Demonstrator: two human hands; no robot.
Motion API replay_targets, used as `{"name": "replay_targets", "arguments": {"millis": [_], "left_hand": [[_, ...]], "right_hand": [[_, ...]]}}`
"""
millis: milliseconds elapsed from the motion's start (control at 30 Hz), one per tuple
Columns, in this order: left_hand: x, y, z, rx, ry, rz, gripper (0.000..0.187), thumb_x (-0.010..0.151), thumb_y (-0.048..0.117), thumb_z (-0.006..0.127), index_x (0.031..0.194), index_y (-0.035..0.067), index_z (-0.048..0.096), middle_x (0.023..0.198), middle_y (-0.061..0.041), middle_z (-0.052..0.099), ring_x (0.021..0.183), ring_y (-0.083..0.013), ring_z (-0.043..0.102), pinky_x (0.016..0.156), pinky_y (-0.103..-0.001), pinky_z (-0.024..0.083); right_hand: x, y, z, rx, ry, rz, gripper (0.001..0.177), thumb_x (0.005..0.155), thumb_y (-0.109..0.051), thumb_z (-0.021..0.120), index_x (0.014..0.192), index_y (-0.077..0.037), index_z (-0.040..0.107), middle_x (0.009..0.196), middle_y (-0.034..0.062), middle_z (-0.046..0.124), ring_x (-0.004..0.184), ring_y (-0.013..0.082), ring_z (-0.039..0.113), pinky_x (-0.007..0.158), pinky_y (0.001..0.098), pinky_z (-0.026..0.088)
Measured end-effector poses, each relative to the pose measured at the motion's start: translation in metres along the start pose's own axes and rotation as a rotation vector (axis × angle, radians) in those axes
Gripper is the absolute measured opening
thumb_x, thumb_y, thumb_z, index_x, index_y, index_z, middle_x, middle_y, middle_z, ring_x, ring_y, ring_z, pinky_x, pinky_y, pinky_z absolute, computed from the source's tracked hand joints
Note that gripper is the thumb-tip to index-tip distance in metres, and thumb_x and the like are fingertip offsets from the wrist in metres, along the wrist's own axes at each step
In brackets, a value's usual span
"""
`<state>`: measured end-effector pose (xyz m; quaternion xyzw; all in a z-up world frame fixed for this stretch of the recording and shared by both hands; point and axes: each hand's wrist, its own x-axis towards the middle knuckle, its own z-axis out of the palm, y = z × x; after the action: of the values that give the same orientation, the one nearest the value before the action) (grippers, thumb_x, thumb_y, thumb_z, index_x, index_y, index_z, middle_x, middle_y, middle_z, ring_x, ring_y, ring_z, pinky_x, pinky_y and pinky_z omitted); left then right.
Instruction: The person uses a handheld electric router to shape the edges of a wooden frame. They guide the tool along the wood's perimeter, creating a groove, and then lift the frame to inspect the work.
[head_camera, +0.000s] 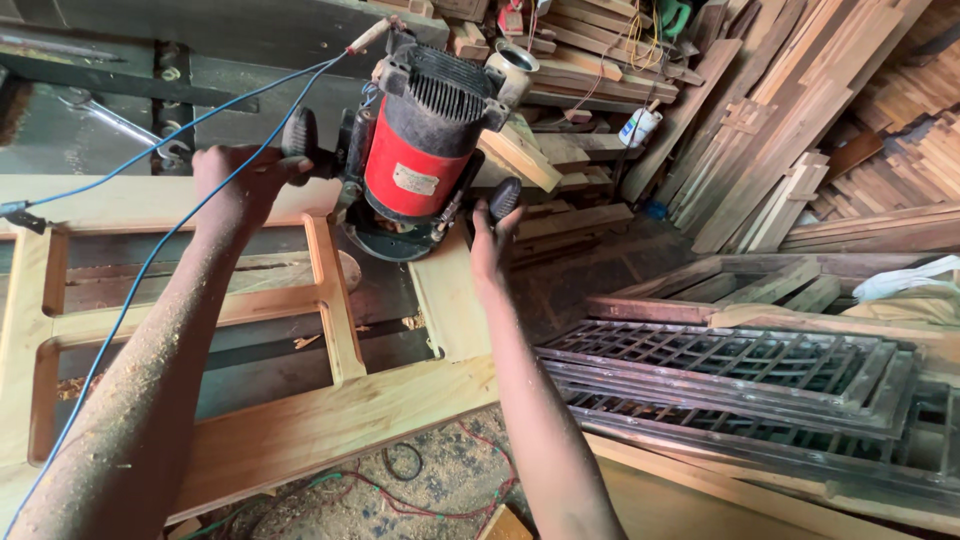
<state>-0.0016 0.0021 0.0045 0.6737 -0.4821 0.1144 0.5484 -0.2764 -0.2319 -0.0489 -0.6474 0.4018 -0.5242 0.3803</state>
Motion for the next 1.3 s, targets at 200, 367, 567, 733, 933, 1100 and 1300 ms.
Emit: {"name": "replay_targets", "arguments": {"millis": [200, 367, 567, 733, 933, 1100, 1300], "left_hand": [[-0.013, 0.033, -0.011, -0.167, 0.057, -0.030, 0.034, 0.093, 0.031, 0.085, 0.108, 0.003, 0.074, 0.086, -0.009, 0.077, 0.075, -0.0078, 0.071, 0.068, -0.029, 0.055], [-0.036, 0.057, -0.007, 0.014, -0.034, -0.232, 0.052, 0.097, 0.031, 0.079, 0.138, 0.001, 0.068, 0.078, -0.018, 0.072, 0.063, -0.0150, 0.062, 0.059, -0.033, 0.048], [-0.045, 0.043, -0.004, -0.089, -0.031, -0.147, 0.056, 0.103, 0.029, 0.073, 0.145, -0.006, 0.057, 0.097, -0.018, 0.076, 0.087, -0.0032, 0.064, 0.076, -0.026, 0.052], [-0.040, 0.042, -0.012, -0.411, -0.095, -0.123, 0.051, 0.105, 0.027, 0.073, 0.141, -0.006, 0.059, 0.115, -0.006, 0.076, 0.101, -0.0005, 0.058, 0.094, -0.023, 0.051], [-0.034, 0.056, -0.021, -0.295, -0.122, -0.197, 0.047, 0.104, 0.031, 0.074, 0.138, 0.000, 0.065, 0.103, -0.004, 0.077, 0.091, 0.0003, 0.053, 0.088, -0.024, 0.050], [-0.033, 0.062, -0.024, -0.167, -0.123, -0.204, 0.049, 0.104, 0.038, 0.074, 0.141, 0.007, 0.065, 0.097, -0.006, 0.078, 0.087, 0.0004, 0.050, 0.083, -0.025, 0.050], [-0.034, 0.064, -0.030, -0.167, -0.134, -0.260, 0.049, 0.099, 0.040, 0.077, 0.138, 0.011, 0.069, 0.095, -0.006, 0.078, 0.083, 0.0007, 0.055, 0.079, -0.025, 0.051]], "right_hand": [[0.027, 0.019, 0.018, 0.325, -0.002, -0.122, 0.072, 0.097, -0.031, 0.067, 0.155, -0.003, 0.034, 0.144, 0.0212, 0.056, 0.128, 0.0294, 0.054, 0.109, 0.0408, 0.043], [0.038, 0.018, 0.027, 0.451, -0.071, -0.233, 0.061, 0.098, -0.020, 0.067, 0.150, -0.006, 0.040, 0.143, 0.0118, 0.054, 0.129, 0.0208, 0.052, 0.107, 0.0371, 0.043], [0.051, 0.023, 0.033, 0.403, -0.064, -0.294, 0.047, 0.100, -0.019, 0.068, 0.141, -0.005, 0.050, 0.130, 0.0085, 0.062, 0.119, 0.0189, 0.056, 0.103, 0.0344, 0.046], [0.048, 0.022, 0.032, 0.513, -0.109, -0.157, 0.035, 0.100, -0.017, 0.068, 0.130, -0.005, 0.053, 0.107, 0.0054, 0.060, 0.092, 0.0142, 0.055, 0.076, 0.0300, 0.048], [0.047, 0.020, 0.030, 0.426, -0.074, -0.199, 0.030, 0.103, -0.014, 0.069, 0.125, -0.001, 0.054, 0.108, 0.0082, 0.062, 0.095, 0.0158, 0.058, 0.081, 0.0312, 0.052], [0.045, 0.009, 0.029, 0.435, -0.055, -0.211, 0.040, 0.097, -0.013, 0.067, 0.132, -0.002, 0.051, 0.116, 0.0084, 0.063, 0.102, 0.0164, 0.060, 0.087, 0.0324, 0.054], [0.037, -0.001, 0.021, 0.362, -0.057, -0.179, 0.034, 0.100, -0.014, 0.066, 0.130, -0.002, 0.054, 0.118, 0.0094, 0.066, 0.105, 0.0176, 0.063, 0.089, 0.0330, 0.054]]}}
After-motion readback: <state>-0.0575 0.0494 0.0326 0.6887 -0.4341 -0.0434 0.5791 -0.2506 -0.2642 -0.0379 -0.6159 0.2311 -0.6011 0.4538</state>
